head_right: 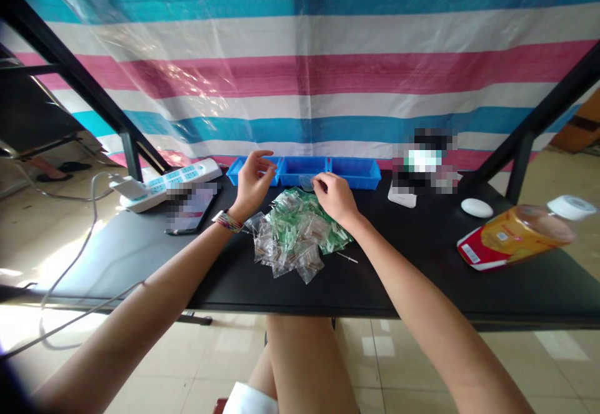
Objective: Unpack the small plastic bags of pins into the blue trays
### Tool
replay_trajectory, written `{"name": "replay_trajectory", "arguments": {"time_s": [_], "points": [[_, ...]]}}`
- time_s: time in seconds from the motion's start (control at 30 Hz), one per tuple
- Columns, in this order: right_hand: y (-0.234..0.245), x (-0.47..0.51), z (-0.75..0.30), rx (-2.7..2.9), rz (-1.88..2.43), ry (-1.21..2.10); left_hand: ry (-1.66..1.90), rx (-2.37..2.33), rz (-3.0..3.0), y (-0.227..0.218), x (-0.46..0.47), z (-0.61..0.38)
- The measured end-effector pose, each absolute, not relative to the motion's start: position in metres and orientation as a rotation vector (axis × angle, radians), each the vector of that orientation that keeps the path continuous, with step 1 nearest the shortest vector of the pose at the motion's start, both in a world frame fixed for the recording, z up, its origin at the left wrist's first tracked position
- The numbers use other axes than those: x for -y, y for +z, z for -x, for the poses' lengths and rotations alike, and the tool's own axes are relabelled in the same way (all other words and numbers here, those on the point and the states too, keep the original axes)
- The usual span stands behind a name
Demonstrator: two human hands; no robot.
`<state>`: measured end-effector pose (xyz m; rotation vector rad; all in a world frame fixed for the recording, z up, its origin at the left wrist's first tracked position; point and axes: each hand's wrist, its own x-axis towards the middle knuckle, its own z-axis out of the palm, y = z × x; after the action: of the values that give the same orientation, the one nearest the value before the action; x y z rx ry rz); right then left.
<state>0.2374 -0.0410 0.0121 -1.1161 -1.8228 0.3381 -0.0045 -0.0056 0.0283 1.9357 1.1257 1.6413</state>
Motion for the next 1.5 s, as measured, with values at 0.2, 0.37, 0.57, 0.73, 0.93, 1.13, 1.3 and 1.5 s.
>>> {"name": "replay_trajectory", "arguments": {"time_s": [0.2, 0.37, 0.57, 0.73, 0.93, 1.13, 1.3, 1.5], "points": [[0.016, 0.040, -0.226, 1.341, 0.957, 1.013, 1.327, -0.927, -2.672, 0.040, 0.030, -0.007], [0.017, 0.045, -0.219, 1.275, 0.945, 1.161, 1.325, -0.865, -2.769, 0.040, 0.034, -0.009], [0.020, 0.049, -0.217, 1.261, 0.889, 1.159, 1.437, -0.912, -2.632, 0.040, 0.030, -0.010], [0.017, 0.048, -0.217, 1.366, 0.914, 1.082, 1.386, -0.884, -2.548, 0.039, 0.029, -0.013], [0.018, 0.048, -0.219, 1.265, 0.939, 1.150, 1.395, -0.804, -2.464, 0.035, 0.030, -0.010], [0.021, 0.049, -0.219, 1.172, 0.931, 1.268, 1.357, -0.824, -2.727, 0.038, 0.028, -0.005], [0.028, 0.055, -0.218, 1.200, 0.934, 1.345, 1.392, -0.884, -2.650, 0.038, 0.026, -0.005], [0.031, 0.055, -0.225, 1.281, 0.964, 1.209, 1.562, -1.087, -2.081, 0.031, 0.012, -0.002]]}}
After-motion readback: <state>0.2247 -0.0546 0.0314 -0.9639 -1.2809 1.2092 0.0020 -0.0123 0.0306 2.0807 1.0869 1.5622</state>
